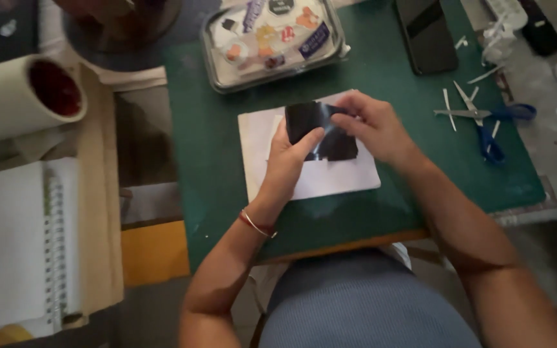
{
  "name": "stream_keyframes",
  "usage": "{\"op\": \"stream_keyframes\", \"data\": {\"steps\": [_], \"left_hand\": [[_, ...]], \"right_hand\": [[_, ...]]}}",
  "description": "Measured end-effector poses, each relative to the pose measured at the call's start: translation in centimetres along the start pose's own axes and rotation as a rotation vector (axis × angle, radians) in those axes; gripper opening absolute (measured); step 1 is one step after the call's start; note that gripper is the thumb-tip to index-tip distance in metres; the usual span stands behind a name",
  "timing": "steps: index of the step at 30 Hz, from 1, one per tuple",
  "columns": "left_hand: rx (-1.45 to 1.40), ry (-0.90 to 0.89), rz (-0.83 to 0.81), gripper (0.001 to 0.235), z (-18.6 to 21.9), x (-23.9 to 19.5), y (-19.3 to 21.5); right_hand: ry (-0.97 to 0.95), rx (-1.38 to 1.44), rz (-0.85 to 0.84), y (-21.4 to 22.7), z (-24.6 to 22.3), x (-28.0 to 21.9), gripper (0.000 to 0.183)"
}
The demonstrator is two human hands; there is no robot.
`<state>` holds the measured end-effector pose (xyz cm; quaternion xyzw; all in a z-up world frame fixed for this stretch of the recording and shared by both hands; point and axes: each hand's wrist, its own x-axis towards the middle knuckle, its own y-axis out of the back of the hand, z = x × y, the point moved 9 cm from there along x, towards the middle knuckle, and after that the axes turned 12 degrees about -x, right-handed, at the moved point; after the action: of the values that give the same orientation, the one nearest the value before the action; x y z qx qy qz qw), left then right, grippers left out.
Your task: Peeling adhesive backing from small black foam pads and sticking them onto a white card template.
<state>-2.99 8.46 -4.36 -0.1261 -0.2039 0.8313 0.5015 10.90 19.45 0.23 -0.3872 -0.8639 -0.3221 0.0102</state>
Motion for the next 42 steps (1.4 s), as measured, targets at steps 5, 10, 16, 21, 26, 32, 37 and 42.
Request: {"op": "stream_keyframes", "data": {"steps": [5, 10, 16, 21, 26, 32, 37, 42], "left_hand": [[-0.140, 0.115, 0.048, 0.027, 0.3, 0.0, 0.2], [-0.275, 0.156, 0.104, 0.027, -0.5, 0.5, 1.4], [-0.274, 0.178, 0.029, 0.023, -0.9, 0.7, 1.1], [-0.224, 0.179, 0.010, 0.023, -0.4, 0.4, 0.4], [-0.193, 0.175, 0.001, 0.024, 0.0, 0.2, 0.2], [-0.102, 0.185, -0.008, 0.024, 1.3, -0.4, -0.8], [0.074, 0.061, -0.025, 0.035, 0.9, -0.3, -0.4], [0.106, 0.049, -0.033, 0.034, 3.2, -1.5, -2.3]], "right_hand": [[-0.102, 0.092, -0.024, 1.2, 1.8, 0.7, 0.019], [-0.176, -0.281, -0.194, -0.2, 5.5, 0.7, 0.025], [-0.059, -0.901, -0.219, -1.2, 4.4, 0.4, 0.023], [-0.024, -0.986, -0.125, -1.0, 4.4, 0.2, 0.029], [-0.042, -0.954, -0.134, -1.0, 4.4, 0.2, 0.029], [0.055, -0.920, 0.085, 0.9, 0.7, 0.1, 0.026], [0.081, -0.471, 0.059, 0.1, -0.3, -0.6, 0.030], [0.033, -0.230, -0.039, -1.2, 1.1, -0.4, 0.020]]}}
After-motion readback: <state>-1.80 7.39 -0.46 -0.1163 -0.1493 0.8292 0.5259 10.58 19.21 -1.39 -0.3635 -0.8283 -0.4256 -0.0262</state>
